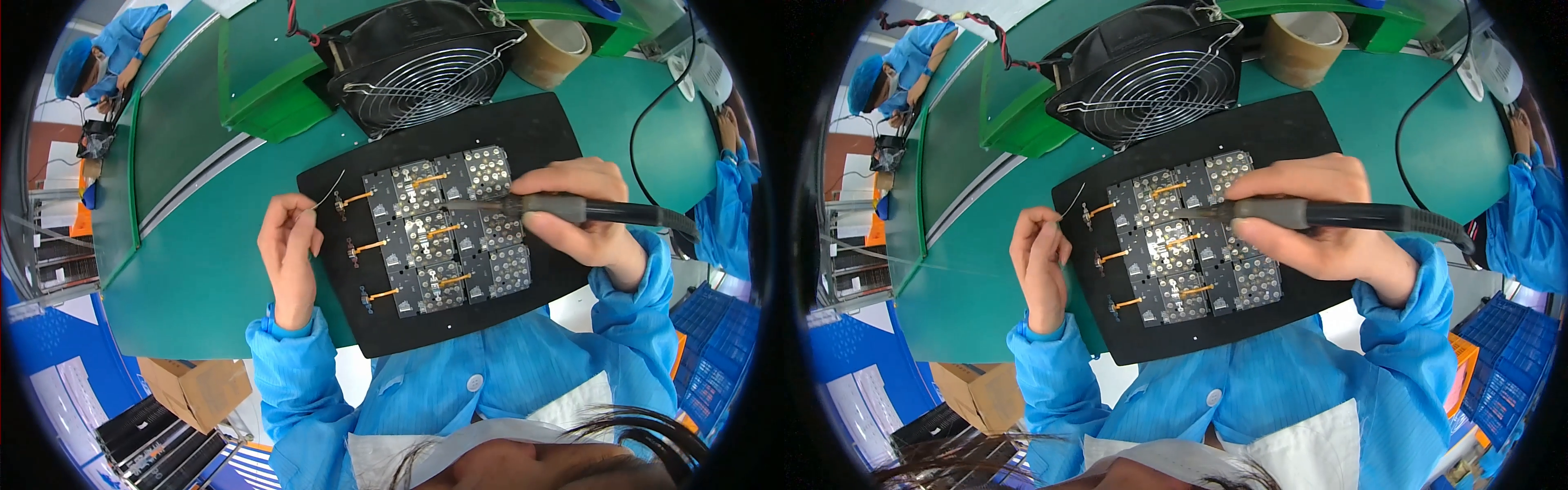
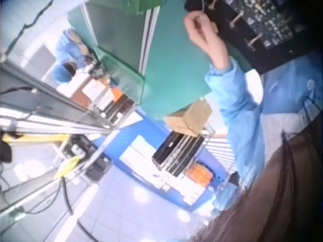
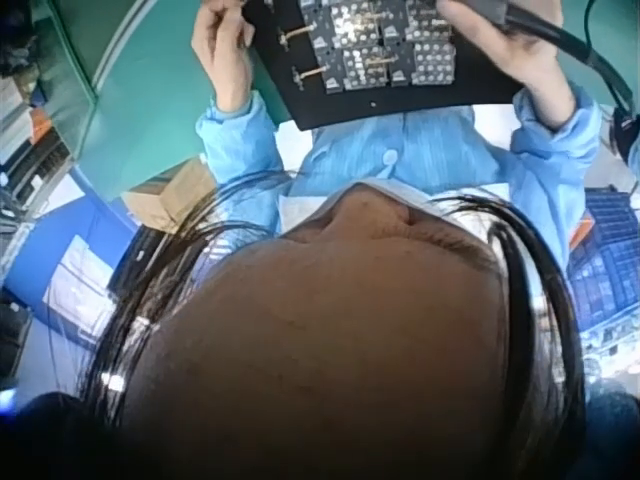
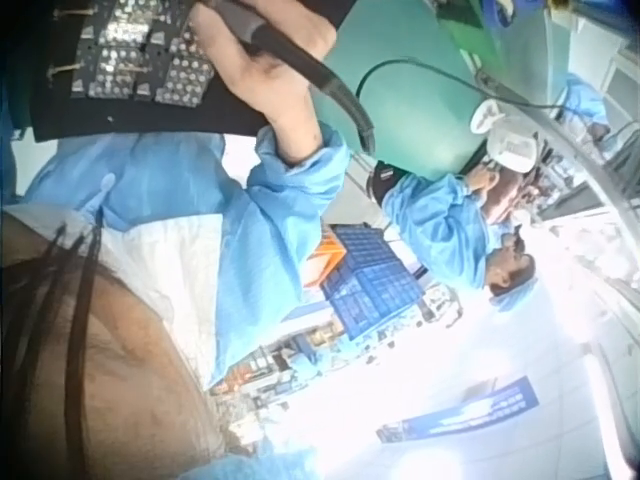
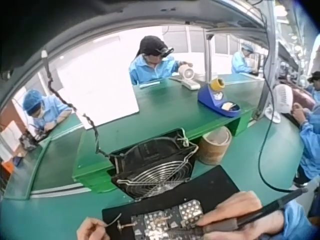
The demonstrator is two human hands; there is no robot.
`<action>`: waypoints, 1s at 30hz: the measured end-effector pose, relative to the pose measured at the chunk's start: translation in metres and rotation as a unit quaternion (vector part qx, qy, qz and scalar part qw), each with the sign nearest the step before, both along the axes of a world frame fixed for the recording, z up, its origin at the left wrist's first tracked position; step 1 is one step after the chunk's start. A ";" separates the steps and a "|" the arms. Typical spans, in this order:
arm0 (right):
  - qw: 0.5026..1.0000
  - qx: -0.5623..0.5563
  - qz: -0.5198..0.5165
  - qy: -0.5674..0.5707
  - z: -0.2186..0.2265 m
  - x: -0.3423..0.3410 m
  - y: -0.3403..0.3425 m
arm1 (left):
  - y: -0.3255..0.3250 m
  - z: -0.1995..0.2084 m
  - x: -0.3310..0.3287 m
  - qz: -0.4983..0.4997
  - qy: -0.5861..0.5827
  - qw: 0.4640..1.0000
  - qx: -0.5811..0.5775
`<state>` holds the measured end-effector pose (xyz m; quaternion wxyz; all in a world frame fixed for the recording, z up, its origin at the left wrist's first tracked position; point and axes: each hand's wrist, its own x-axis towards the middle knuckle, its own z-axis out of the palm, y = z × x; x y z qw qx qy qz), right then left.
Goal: The person solders wires onto a printed circuit board using a soldering iron.
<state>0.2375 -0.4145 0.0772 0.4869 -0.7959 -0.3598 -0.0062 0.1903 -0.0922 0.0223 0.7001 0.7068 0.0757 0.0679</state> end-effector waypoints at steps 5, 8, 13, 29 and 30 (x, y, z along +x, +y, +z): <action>0.982 0.028 -0.186 -0.011 0.007 -0.024 -0.041 | 0.004 -0.003 -0.019 0.011 0.006 1.000 0.027; 0.955 0.068 -0.285 -0.052 -0.002 -0.021 -0.057 | 0.005 -0.001 -0.029 0.008 -0.008 0.988 0.154; 0.925 0.085 -0.331 -0.168 -0.018 0.017 -0.072 | 0.000 0.005 -0.041 0.022 -0.067 0.972 0.222; 0.997 -0.006 0.063 -0.040 -0.006 -0.026 0.025 | -0.010 0.025 -0.060 -0.010 -0.137 0.882 0.451; 0.997 0.004 0.072 -0.037 -0.012 -0.026 0.037 | -0.011 0.026 -0.059 -0.012 -0.144 0.874 0.464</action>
